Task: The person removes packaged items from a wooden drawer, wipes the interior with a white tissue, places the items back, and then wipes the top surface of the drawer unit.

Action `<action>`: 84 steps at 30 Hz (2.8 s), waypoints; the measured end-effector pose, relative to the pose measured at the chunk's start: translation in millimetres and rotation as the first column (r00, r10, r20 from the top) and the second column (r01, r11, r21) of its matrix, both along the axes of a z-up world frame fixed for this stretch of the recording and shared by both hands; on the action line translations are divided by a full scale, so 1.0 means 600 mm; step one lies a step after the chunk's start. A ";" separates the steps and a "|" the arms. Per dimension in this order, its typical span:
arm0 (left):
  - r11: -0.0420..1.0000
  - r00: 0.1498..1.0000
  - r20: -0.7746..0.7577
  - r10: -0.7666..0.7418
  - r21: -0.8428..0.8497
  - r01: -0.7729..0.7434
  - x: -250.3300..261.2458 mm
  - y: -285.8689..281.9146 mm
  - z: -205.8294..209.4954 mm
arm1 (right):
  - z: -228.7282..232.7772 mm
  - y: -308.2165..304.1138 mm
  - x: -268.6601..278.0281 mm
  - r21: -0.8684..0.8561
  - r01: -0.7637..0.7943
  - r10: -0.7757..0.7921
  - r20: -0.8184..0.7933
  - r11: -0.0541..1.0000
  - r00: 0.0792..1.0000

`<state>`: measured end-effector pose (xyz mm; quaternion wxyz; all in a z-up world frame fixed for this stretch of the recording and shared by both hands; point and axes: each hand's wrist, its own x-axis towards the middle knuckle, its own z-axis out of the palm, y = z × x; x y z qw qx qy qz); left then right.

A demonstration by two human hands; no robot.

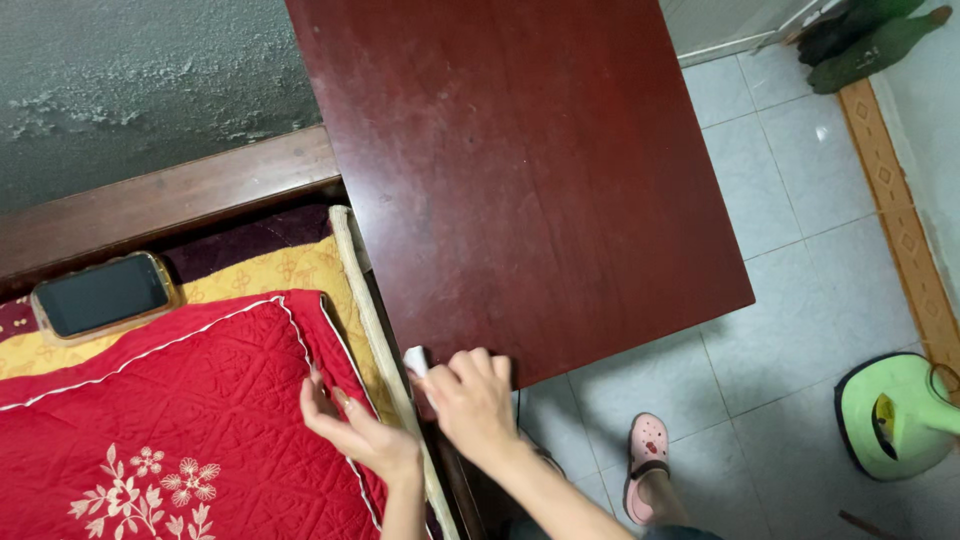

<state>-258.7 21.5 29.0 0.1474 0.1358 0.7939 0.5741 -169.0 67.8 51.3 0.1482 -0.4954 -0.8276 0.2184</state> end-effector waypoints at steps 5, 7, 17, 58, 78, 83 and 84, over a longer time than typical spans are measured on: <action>1.000 1.000 0.005 0.013 0.021 -0.013 0.018 0.013 -0.010 | 0.006 0.044 0.073 0.110 0.139 -0.145 0.050 0.984 0.988; 1.000 0.999 0.014 0.030 -0.005 -0.030 0.021 0.012 -0.013 | 0.011 0.040 0.077 0.084 0.191 -0.195 0.033 0.978 0.980; 0.999 0.999 -0.008 0.046 -0.029 -0.046 0.017 0.011 -0.006 | 0.004 0.012 -0.005 0.041 -0.173 0.176 -0.086 0.984 0.981; 0.955 0.964 -0.046 -0.261 -0.158 0.251 -0.008 0.078 0.000 | -0.005 0.102 0.003 0.098 -0.460 0.457 0.052 0.882 0.888; 0.780 0.733 -0.313 -0.604 -0.423 0.462 0.032 0.118 0.006 | -0.005 0.159 0.034 0.085 -0.275 0.261 0.144 0.958 0.954; 0.650 0.636 -0.281 -0.719 -0.597 0.471 0.033 0.128 0.011 | -0.005 0.230 0.133 0.015 0.143 -0.131 0.509 0.990 0.851; 0.633 0.623 -0.287 -0.728 -0.631 0.448 0.035 0.131 0.010 | 0.001 0.246 0.161 0.103 0.207 -0.231 0.459 0.973 0.858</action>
